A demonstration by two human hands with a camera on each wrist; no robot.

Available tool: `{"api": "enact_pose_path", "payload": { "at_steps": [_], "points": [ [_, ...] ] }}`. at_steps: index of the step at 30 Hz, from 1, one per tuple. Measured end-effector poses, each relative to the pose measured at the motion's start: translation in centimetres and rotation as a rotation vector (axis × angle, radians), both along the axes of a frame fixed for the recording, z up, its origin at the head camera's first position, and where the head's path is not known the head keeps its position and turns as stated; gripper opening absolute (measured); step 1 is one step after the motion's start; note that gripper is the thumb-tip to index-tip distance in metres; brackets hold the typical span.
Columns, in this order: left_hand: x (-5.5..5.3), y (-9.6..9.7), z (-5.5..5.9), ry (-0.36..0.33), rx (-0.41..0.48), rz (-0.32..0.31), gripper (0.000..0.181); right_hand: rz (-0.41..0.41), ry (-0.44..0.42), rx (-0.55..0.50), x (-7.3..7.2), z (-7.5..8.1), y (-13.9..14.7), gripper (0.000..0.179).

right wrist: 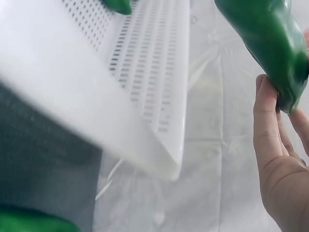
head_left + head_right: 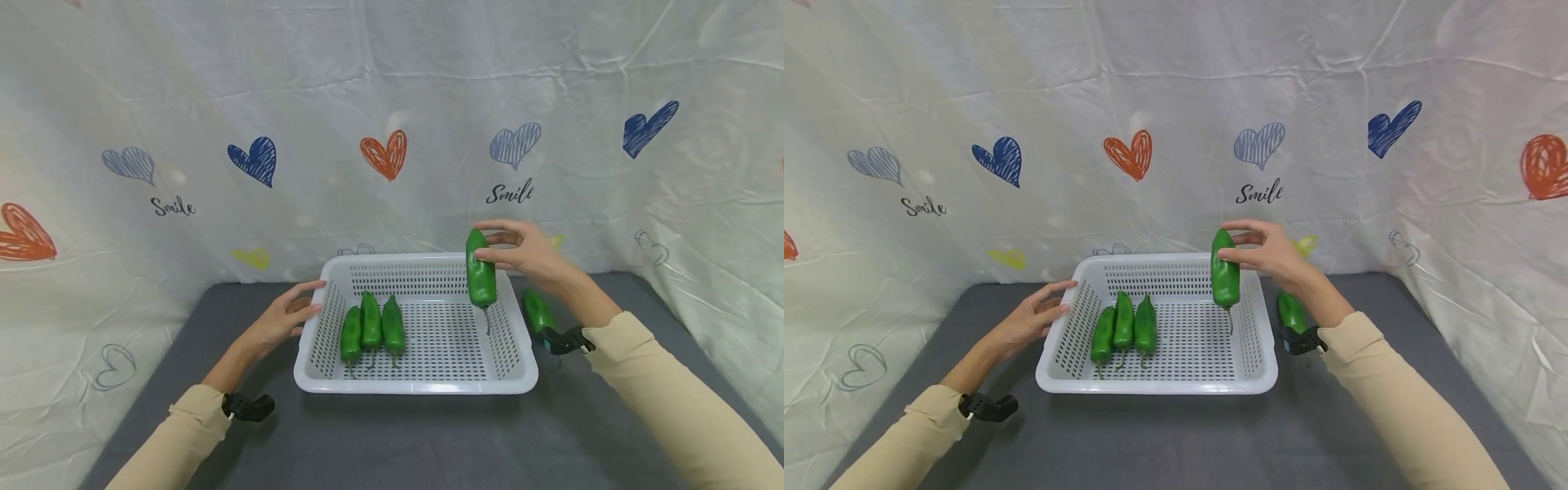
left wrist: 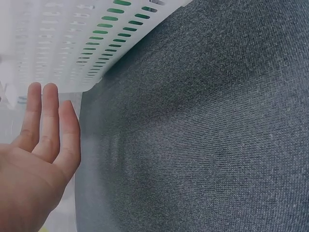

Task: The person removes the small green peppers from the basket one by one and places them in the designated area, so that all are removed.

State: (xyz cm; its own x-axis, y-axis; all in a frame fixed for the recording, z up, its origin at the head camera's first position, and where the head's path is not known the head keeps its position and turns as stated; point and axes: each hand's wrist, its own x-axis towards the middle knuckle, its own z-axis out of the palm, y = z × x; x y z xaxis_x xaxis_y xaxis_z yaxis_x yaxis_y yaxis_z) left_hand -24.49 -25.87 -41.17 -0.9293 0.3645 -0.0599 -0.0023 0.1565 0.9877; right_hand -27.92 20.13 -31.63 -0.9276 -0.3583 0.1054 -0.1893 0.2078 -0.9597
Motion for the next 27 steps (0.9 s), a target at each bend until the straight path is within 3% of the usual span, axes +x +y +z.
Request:
{"api": "enact_pose_path", "payload": {
  "at_steps": [14,27],
  "points": [
    [-0.3,-0.2,-0.3,-0.003,0.014,-0.015,0.054,-0.075,0.026,0.039,1.6,0.3,6.2,0.054],
    [-0.3,-0.2,-0.3,0.004,0.01,-0.02,0.055,-0.073,-0.005,0.14,2.5,-1.4,12.2,0.052]
  ]
}}
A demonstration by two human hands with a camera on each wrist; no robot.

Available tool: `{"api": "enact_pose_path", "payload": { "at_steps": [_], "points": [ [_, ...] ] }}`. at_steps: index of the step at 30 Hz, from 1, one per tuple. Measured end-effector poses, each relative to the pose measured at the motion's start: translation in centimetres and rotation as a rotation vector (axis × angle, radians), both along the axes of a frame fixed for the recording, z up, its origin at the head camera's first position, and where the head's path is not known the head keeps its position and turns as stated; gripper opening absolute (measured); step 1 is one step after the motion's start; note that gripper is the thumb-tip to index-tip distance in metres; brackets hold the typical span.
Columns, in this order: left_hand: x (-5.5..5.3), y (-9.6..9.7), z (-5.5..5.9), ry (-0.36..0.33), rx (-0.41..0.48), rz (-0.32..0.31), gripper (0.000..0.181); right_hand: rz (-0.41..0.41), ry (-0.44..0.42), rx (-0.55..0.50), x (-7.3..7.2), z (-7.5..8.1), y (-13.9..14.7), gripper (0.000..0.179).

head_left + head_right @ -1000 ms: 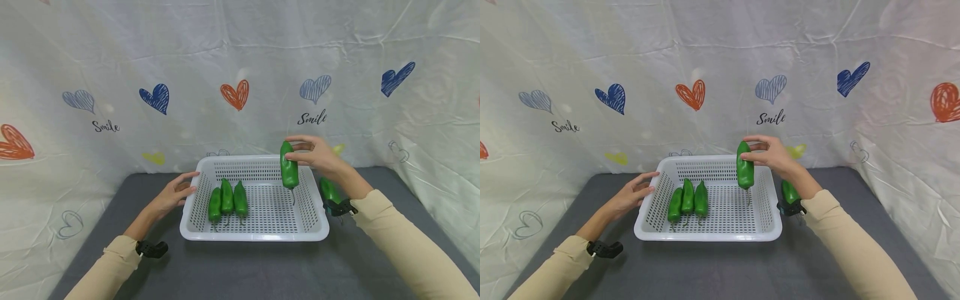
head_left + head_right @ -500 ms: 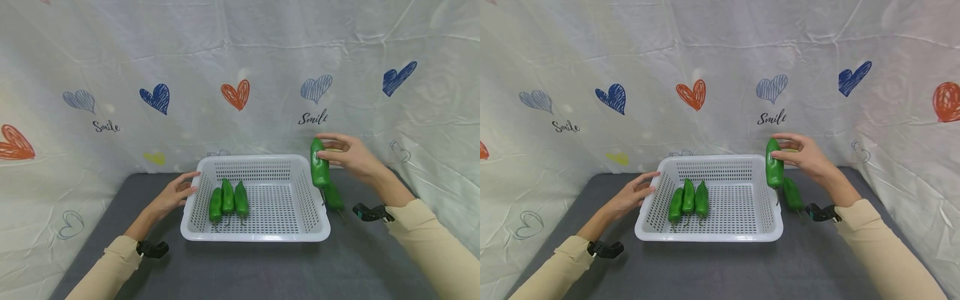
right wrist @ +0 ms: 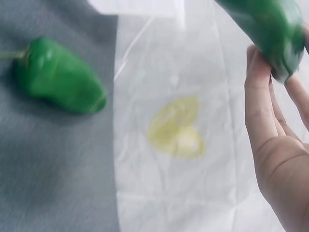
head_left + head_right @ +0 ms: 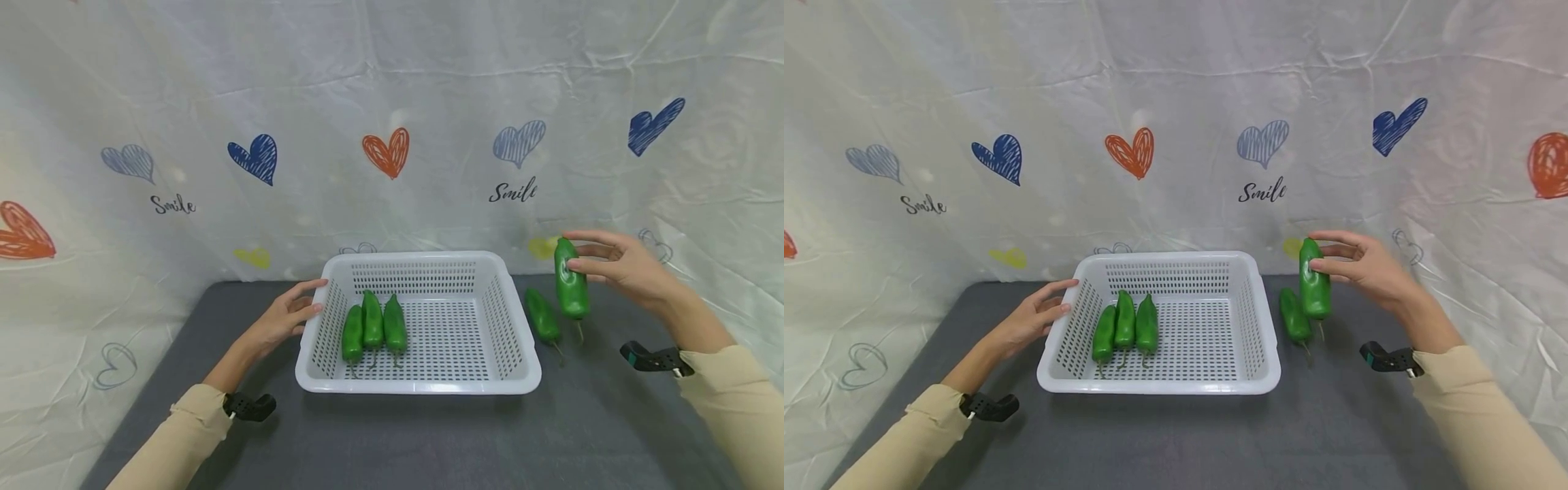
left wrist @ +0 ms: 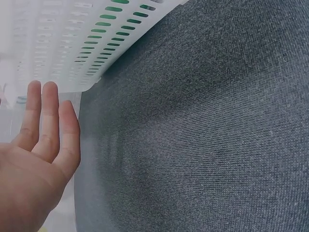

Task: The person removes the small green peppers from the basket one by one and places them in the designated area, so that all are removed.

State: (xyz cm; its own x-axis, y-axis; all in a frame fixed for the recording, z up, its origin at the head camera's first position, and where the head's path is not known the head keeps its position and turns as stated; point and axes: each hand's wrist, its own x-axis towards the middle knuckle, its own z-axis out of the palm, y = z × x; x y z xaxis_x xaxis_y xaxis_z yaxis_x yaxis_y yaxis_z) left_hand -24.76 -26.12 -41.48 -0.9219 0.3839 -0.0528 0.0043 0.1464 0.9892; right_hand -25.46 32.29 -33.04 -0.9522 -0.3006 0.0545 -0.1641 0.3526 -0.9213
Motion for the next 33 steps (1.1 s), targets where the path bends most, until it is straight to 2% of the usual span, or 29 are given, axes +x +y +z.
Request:
{"api": "enact_pose_path", "payload": {
  "at_steps": [6,12,18,24,33],
  "points": [
    [0.0,-0.1,0.0,-0.008,0.008,0.003,0.055,0.0,0.002,0.068,0.1,-1.5,2.1,0.051],
    [0.1,-0.2,0.0,-0.006,0.016,0.002,0.056,-0.009,0.007,0.121,-0.5,-3.1,3.4,0.05],
    [0.0,0.1,0.1,-0.009,0.002,0.013,0.056,-0.031,0.007,0.115,-1.2,-4.9,4.8,0.05],
    [0.1,0.1,0.3,0.007,0.004,-0.006,0.057,-0.056,-0.041,0.101,-1.7,-6.8,5.6,0.052],
    [0.2,0.2,0.1,-0.01,-0.001,0.022,0.055,0.001,-0.094,0.051,-2.1,-9.2,6.0,0.053]
  ]
}}
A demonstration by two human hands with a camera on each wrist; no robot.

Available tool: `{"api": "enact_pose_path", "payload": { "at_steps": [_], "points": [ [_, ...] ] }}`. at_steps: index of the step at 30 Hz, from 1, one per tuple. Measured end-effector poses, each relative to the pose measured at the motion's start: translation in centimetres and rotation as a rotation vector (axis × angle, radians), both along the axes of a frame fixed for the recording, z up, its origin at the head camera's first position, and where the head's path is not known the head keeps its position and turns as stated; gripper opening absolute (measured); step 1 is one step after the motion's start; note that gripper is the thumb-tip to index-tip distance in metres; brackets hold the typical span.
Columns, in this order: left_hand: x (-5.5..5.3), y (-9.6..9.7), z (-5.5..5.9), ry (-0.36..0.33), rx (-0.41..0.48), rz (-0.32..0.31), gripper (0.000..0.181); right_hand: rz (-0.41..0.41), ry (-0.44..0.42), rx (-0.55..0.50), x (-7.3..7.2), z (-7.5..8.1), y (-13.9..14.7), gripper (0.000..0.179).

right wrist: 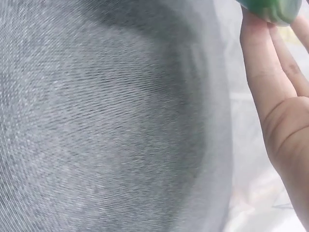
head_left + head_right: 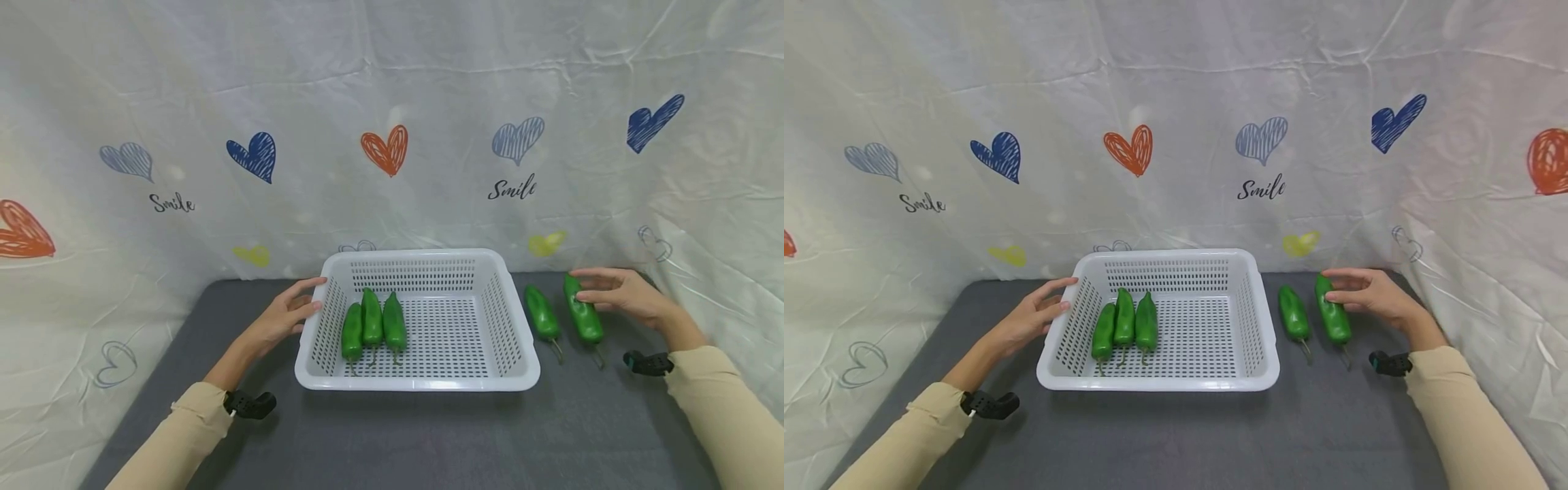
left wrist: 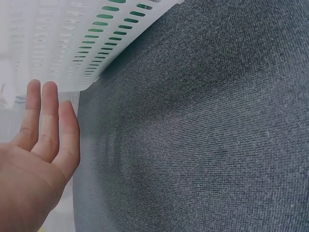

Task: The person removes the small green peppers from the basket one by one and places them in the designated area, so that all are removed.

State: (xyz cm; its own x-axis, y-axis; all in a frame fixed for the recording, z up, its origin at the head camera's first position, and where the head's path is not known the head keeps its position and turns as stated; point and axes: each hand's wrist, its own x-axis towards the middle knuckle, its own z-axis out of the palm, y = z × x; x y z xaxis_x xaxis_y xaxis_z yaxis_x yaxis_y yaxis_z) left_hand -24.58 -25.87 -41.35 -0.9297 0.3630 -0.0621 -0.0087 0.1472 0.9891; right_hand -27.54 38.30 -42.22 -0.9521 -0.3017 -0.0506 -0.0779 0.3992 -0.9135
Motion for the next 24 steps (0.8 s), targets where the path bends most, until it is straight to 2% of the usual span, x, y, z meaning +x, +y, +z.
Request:
{"api": "enact_pose_path", "payload": {
  "at_steps": [14,19,24],
  "points": [
    [-0.1,-0.1,-0.1,-0.001,-0.003,-0.004,0.055,0.038,-0.072,-0.036,-1.2,-2.3,-0.3,0.058],
    [0.0,-0.1,-0.1,0.016,-0.004,-0.031,0.056,0.011,-0.082,-0.013,-1.5,-2.9,-0.9,0.059],
    [-0.1,-0.2,0.0,0.014,-0.001,-0.03,0.056,-0.014,-0.063,0.025,-1.6,-3.0,-1.3,0.058]
  ]
}}
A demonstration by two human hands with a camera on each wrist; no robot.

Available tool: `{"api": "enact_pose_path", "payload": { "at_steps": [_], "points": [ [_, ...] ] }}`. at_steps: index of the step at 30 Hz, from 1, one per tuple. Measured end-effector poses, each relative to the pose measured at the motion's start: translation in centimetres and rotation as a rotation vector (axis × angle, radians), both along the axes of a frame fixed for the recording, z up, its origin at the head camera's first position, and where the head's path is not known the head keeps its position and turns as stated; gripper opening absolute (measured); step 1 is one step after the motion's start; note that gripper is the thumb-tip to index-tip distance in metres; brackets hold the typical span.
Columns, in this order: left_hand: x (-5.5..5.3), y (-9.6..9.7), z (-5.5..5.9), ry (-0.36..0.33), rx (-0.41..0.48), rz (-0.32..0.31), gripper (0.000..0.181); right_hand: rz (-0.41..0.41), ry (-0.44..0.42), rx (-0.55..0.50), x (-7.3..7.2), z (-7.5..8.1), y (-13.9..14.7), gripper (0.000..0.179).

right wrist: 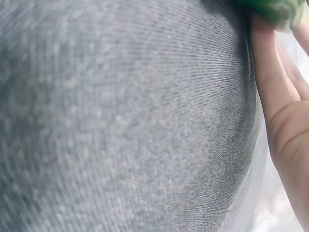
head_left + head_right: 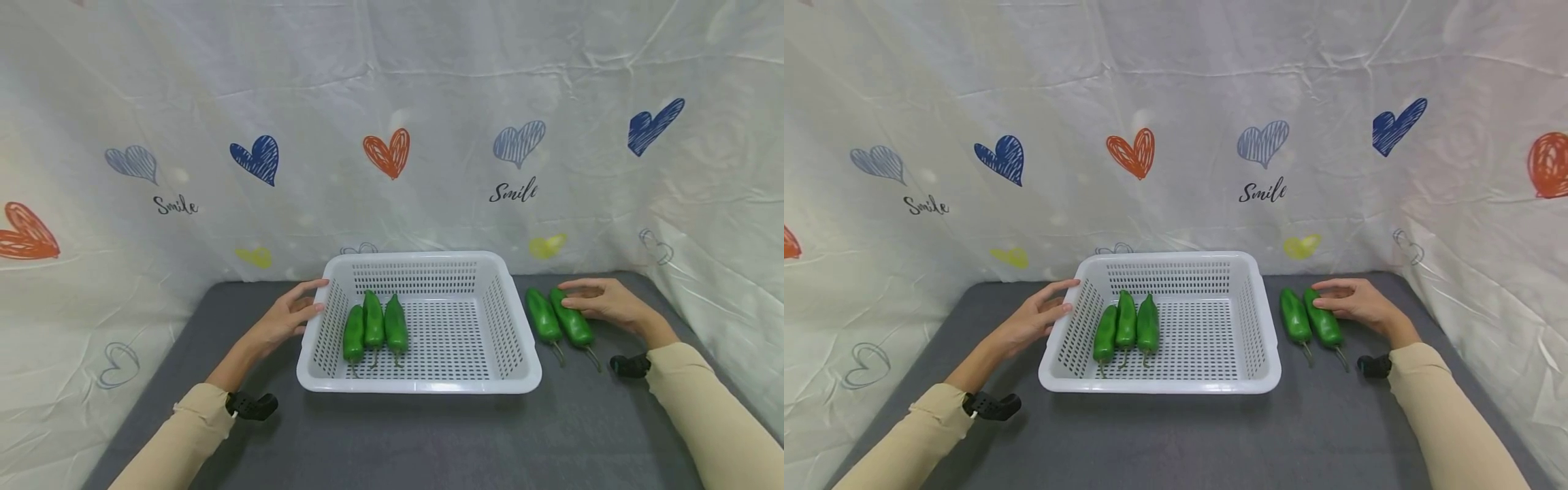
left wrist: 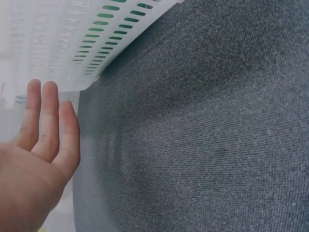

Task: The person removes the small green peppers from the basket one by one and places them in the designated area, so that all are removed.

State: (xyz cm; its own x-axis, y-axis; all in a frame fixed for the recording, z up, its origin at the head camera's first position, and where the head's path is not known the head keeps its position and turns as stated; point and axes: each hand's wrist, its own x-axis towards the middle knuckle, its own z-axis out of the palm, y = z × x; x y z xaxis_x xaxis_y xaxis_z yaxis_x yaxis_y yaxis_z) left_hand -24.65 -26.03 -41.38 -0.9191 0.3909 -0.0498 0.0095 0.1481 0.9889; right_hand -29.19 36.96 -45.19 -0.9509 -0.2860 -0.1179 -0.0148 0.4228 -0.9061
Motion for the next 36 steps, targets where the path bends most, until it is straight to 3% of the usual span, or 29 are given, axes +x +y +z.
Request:
{"api": "enact_pose_path", "payload": {
  "at_steps": [8,20,25,36],
  "points": [
    [0.2,0.3,0.5,-0.025,0.006,0.004,0.058,-0.018,0.049,0.086,-0.1,0.0,0.0,0.058],
    [-0.1,0.1,-0.2,-0.002,0.005,0.021,0.054,-0.018,0.125,0.186,0.2,0.2,-0.2,0.053],
    [0.0,0.0,-0.2,0.011,0.003,-0.003,0.056,-0.015,0.133,0.222,0.4,0.5,-0.2,0.055],
    [-0.1,0.0,-0.2,0.004,0.009,0.004,0.056,-0.057,0.146,0.246,0.6,2.5,-0.5,0.068]
  ]
}}
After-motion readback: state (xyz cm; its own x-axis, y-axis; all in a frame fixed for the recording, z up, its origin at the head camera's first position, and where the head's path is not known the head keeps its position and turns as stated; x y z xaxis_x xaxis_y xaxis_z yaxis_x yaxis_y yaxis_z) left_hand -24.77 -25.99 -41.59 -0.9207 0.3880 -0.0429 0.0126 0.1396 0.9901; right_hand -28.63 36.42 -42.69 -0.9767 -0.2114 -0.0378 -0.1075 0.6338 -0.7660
